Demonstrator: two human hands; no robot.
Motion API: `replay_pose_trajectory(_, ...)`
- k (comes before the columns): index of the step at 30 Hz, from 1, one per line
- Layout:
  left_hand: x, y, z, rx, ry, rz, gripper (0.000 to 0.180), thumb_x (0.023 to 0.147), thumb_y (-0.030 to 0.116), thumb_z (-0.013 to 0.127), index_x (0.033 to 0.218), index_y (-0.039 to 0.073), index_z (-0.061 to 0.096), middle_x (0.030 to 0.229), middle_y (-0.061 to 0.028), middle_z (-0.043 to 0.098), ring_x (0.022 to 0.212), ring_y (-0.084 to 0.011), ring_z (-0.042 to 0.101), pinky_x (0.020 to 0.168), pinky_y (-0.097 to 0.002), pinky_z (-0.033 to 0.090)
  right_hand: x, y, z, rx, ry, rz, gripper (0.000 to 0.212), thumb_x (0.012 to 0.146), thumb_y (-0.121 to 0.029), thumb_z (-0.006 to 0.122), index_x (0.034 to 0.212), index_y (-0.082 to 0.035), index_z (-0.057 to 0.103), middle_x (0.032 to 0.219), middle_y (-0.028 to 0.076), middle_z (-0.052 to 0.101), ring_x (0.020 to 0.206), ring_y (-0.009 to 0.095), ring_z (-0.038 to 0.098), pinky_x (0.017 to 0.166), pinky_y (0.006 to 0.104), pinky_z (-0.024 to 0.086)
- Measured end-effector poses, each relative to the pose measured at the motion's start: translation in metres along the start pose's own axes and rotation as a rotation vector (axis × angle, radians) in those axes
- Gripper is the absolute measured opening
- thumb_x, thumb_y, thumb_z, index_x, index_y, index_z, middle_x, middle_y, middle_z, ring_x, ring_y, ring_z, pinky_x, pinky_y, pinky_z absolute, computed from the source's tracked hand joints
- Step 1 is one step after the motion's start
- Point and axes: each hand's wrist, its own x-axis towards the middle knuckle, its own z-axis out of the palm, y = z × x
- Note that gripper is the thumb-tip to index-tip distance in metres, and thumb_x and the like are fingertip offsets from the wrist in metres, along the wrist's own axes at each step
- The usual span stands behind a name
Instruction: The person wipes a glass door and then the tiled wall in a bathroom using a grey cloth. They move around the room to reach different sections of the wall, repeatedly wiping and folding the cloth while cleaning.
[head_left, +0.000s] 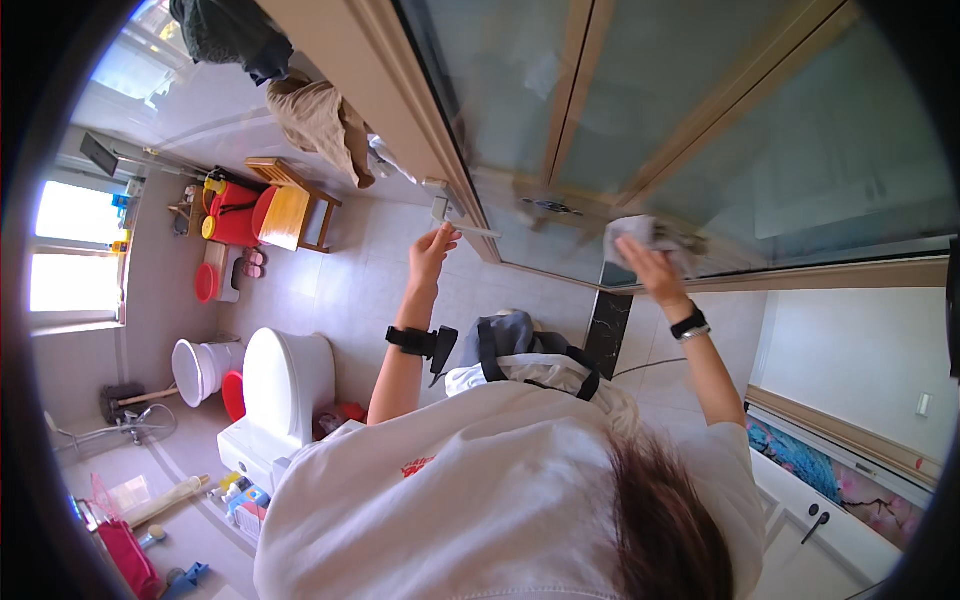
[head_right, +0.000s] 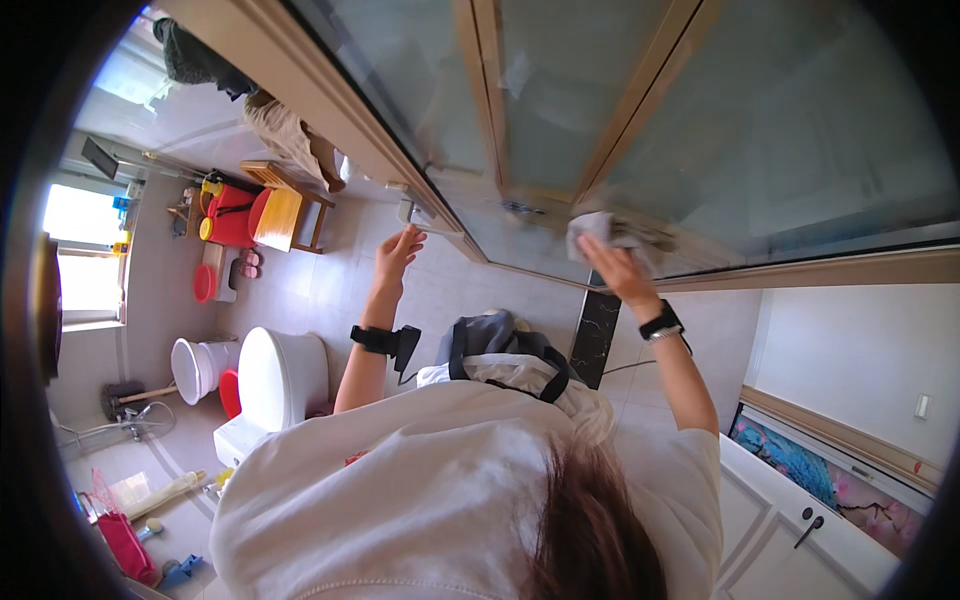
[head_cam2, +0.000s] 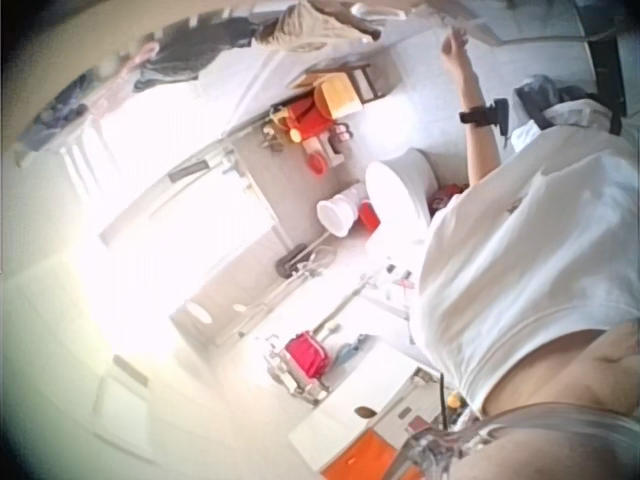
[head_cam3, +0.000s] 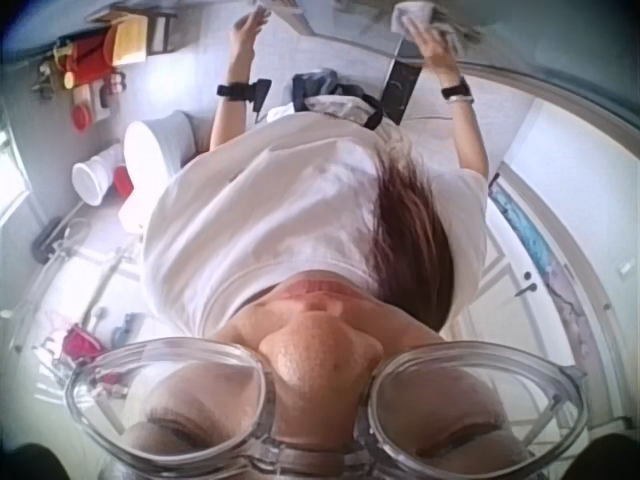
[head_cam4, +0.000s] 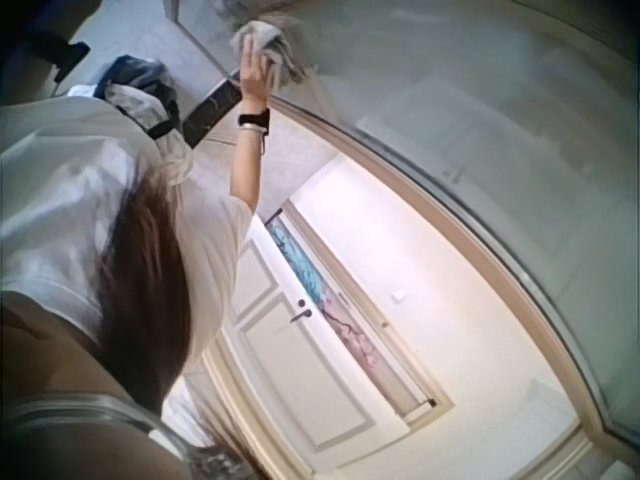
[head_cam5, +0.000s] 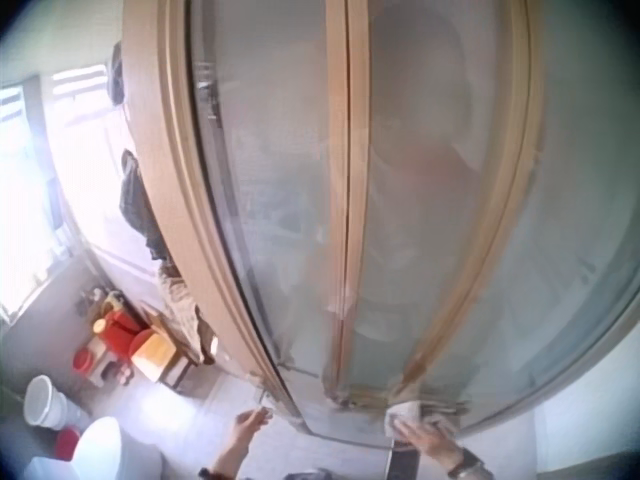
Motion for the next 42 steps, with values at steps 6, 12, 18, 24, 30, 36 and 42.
replay_pose_trajectory(6,0.001,-0.001,0.000,0.013,0.032,0.013,0.042,0.085,0.044,0.061,0.096,0.004,0.067,0.081,-0.0017,0.065,0.079,-0.0100,0.061,0.068,-0.0243,0.040,0.020,0.073,-0.096,-0.054,0.561,0.542,0.034,0.081,-0.005,0.055,0.113,-0.012,0.064,0.121,0.004,0.059,0.110,0.028,0.053,0.094,0.0405,0.034)
replay_pose_trajectory(12,0.002,0.001,-0.001,0.028,0.020,0.005,0.041,0.085,0.043,0.061,0.097,0.005,0.067,0.083,-0.0023,0.066,0.080,-0.0098,0.061,0.067,-0.0236,0.040,0.061,0.137,-0.171,-0.132,1.019,0.714,0.026,0.089,-0.012,0.056,0.110,0.002,0.058,0.117,0.017,0.057,0.110,0.035,0.052,0.095,0.0447,0.040)
replay_pose_trajectory(18,-0.002,0.004,-0.001,-0.006,0.005,-0.022,0.040,0.085,0.042,0.061,0.099,0.005,0.067,0.084,-0.0028,0.066,0.081,-0.0106,0.062,0.068,-0.0239,0.041,0.078,0.147,-0.164,-0.147,1.023,0.766,0.046,0.089,-0.018,0.056,0.126,0.005,0.041,0.132,0.023,0.039,0.121,0.034,0.041,0.100,0.0427,0.034)
replay_pose_trajectory(24,0.000,0.003,-0.001,0.048,-0.035,-0.020,0.043,0.086,0.046,0.058,0.101,0.006,0.065,0.085,-0.0021,0.065,0.084,-0.0113,0.061,0.072,-0.0240,0.042,0.066,0.143,-0.124,-0.327,0.922,0.612,0.057,0.090,-0.031,0.050,0.130,0.005,0.032,0.134,0.026,0.033,0.125,0.040,0.033,0.101,0.0539,0.024)
replay_pose_trajectory(30,0.003,-0.008,0.002,-0.027,-0.001,0.070,0.041,0.088,0.042,0.058,0.099,0.003,0.066,0.082,-0.0032,0.065,0.078,-0.0105,0.061,0.068,-0.0226,0.043,0.057,0.114,-0.091,-0.336,0.839,0.665,0.057,0.090,-0.029,0.051,0.129,0.006,0.028,0.133,0.030,0.028,0.122,0.041,0.032,0.101,0.0553,0.022)
replay_pose_trajectory(36,0.010,-0.020,0.011,-0.157,0.048,0.164,0.038,0.088,0.032,0.061,0.093,-0.005,0.066,0.077,-0.0069,0.064,0.072,-0.0120,0.059,0.069,-0.0253,0.048,0.036,0.069,-0.031,-0.261,0.740,0.656,0.052,0.090,-0.023,0.050,0.129,0.004,0.030,0.134,0.027,0.027,0.125,0.042,0.026,0.102,0.0593,0.018)
replay_pose_trajectory(42,0.012,-0.023,0.012,-0.080,0.098,0.133,0.038,0.086,0.034,0.064,0.089,-0.004,0.068,0.073,-0.0042,0.064,0.070,-0.0095,0.058,0.066,-0.0230,0.046,0.008,0.022,0.022,-0.221,0.561,0.553,0.044,0.089,-0.029,0.055,0.121,0.000,0.043,0.130,0.020,0.034,0.119,0.040,0.032,0.101,0.0556,0.025)
